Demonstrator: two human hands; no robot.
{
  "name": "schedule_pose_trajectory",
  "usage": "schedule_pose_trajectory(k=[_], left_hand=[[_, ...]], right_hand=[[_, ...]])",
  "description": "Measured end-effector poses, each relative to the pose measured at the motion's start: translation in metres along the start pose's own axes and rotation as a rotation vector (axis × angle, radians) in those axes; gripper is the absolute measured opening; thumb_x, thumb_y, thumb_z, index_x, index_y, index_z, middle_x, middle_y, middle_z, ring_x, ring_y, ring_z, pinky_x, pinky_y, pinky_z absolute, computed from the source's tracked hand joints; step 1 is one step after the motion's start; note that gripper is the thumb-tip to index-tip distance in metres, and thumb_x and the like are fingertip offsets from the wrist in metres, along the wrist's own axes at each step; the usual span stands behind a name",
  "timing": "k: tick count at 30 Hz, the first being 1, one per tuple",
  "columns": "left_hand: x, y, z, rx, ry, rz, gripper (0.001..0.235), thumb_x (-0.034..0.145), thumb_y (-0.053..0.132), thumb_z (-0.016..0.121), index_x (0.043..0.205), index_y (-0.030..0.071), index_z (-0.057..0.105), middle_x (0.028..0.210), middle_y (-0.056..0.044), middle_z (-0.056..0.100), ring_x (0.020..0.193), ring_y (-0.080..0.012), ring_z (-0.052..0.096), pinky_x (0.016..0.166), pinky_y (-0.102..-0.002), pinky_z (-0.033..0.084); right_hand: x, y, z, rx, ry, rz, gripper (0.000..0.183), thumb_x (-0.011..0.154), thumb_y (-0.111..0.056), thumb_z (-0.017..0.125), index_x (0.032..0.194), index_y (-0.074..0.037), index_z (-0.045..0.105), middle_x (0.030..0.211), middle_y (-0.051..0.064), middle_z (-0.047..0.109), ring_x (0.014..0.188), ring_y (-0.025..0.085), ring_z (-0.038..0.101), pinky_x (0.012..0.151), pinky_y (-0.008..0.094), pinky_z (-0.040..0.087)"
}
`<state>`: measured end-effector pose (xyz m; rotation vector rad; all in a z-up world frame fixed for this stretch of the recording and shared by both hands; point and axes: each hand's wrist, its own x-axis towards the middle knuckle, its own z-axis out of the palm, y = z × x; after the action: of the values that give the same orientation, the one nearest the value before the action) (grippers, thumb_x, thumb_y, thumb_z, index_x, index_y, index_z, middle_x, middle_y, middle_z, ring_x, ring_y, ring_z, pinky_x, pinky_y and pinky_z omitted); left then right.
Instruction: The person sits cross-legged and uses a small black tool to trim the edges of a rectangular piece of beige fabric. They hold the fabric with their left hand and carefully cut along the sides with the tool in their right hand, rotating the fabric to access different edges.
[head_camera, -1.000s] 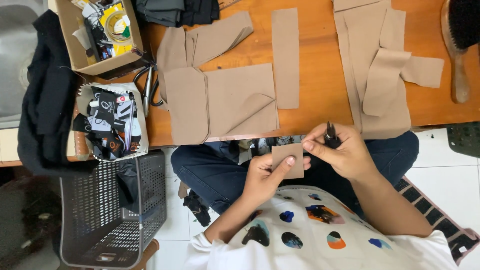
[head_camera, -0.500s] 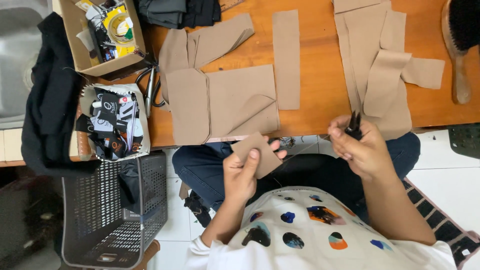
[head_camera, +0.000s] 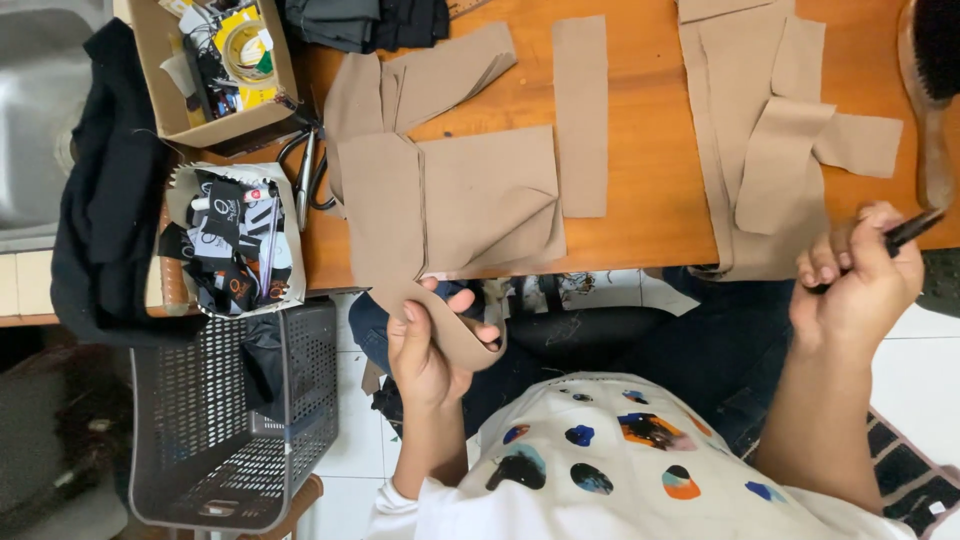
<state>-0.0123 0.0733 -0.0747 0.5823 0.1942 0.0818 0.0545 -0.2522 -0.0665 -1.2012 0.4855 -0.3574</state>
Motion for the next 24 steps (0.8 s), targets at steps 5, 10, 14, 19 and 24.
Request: schedule_pose_trajectory(k=[5,10,14,19,24], left_hand=[[0.000,-0.008,0.011,-0.085,-0.023,-0.189,0.032,0.094,0.032,0.035,0.117,0.012,0.046,0.102,-0.020,0.060,0.065,-0.0383,0.062,0.049,-0.047,0.051],[0.008,-0.011,0.034,-0.144,-0.112,-0.278,0.036,0.093,0.024,0.031,0.118,0.000,0.042,0.095,-0.028,0.058,0.060,-0.0350,0.063,0.044,-0.043,0.055],[0.021,-0.014,0.021,-0.280,-0.193,-0.397,0.039,0.095,0.029,0.028,0.122,0.005,0.040,0.100,-0.026,0.058,0.060,-0.0294,0.064,0.043,-0.035,0.055],[0.040,-0.001,0.010,-0.510,-0.267,-0.428,0.040,0.096,0.030,0.025,0.130,0.011,0.035,0.114,-0.023,0.051,0.077,-0.0291,0.064,0.056,-0.032,0.056],[0.058,0.010,0.012,-0.222,-0.080,-0.165,0.039,0.093,0.026,0.037,0.129,0.009,0.037,0.119,-0.019,0.050,0.091,-0.0222,0.062,0.069,-0.029,0.057]], right_hand=[[-0.026,0.012,0.029,-0.029,-0.254,-0.135,0.017,0.092,-0.013,0.046,0.109,-0.010,0.045,0.053,-0.005,0.028,0.038,0.004,0.024,0.037,0.018,0.021],[-0.053,0.057,0.058,-0.014,-1.008,0.039,0.084,0.057,-0.020,0.073,0.128,0.001,0.034,0.043,0.003,0.047,0.034,0.006,0.042,0.035,0.016,0.036],[-0.072,0.070,0.075,0.130,-1.260,0.389,0.073,0.058,-0.021,0.076,0.118,0.005,0.044,0.041,0.000,0.039,0.034,0.006,0.036,0.037,0.016,0.027],[-0.074,0.087,0.074,-0.058,-1.193,0.299,0.013,0.067,-0.005,0.070,0.073,0.003,0.062,0.040,0.001,0.044,0.036,0.007,0.040,0.038,0.018,0.029],[-0.075,0.064,0.062,-0.041,-0.912,0.288,0.011,0.067,0.001,0.067,0.070,0.007,0.058,0.035,0.003,0.042,0.028,0.008,0.039,0.033,0.015,0.029]])
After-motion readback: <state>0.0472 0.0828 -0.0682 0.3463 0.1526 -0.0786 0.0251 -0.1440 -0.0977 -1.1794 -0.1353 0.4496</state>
